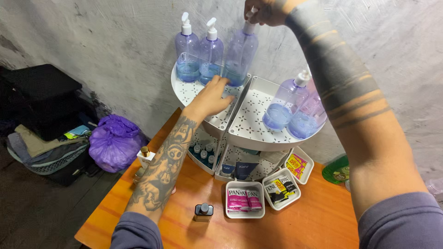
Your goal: The person picks up several pump bottles of liquid soap and places them one by one onto a white rotating corner shelf. They also handle small bottles and packets on the table, arranging items on the shelf.
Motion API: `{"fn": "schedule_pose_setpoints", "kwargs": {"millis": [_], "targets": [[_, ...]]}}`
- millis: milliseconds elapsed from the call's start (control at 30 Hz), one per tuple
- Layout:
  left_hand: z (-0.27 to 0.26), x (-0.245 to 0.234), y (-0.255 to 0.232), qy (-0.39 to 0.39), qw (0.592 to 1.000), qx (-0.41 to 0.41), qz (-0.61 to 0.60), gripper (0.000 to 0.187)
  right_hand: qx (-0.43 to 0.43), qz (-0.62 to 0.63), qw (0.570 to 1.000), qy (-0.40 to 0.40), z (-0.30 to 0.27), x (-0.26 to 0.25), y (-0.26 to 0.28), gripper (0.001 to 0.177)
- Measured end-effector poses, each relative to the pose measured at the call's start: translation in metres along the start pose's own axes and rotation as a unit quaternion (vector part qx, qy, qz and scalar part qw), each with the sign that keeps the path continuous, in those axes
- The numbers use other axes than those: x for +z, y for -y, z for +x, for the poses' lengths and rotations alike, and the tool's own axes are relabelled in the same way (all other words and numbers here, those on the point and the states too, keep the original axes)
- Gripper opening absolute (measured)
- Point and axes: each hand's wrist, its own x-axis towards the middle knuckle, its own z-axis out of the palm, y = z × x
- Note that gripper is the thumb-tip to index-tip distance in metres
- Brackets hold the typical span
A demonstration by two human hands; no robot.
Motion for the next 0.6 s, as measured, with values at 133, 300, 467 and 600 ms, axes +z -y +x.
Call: {"fn": "schedule_pose_setpoints", "kwargs": {"millis": [133, 300, 467, 600], "targets": [[0.005, 0.009, 0.008, -0.014, 1.0, 0.02, -0.009, 0.071, 0.034, -0.11, 0.992, 0.049, 0.003, 0.013, 0.022, 0.017], [0.013, 0.021, 0.014, -0.004, 1.0, 0.004, -0.028, 0.074, 0.087, -0.094, 0.989, 0.07, 0.006, 0.028, 0.03, 0.022], [0.016, 0.026, 0.016, 0.011, 0.999, -0.007, -0.033, 0.076, 0.072, -0.081, 0.993, 0.051, 0.003, 0.032, 0.008, 0.047], [0.013, 0.019, 0.012, 0.015, 1.0, -0.013, -0.013, 0.076, 0.067, -0.075, 0.993, 0.069, -0.01, 0.018, -0.026, 0.053]]}}
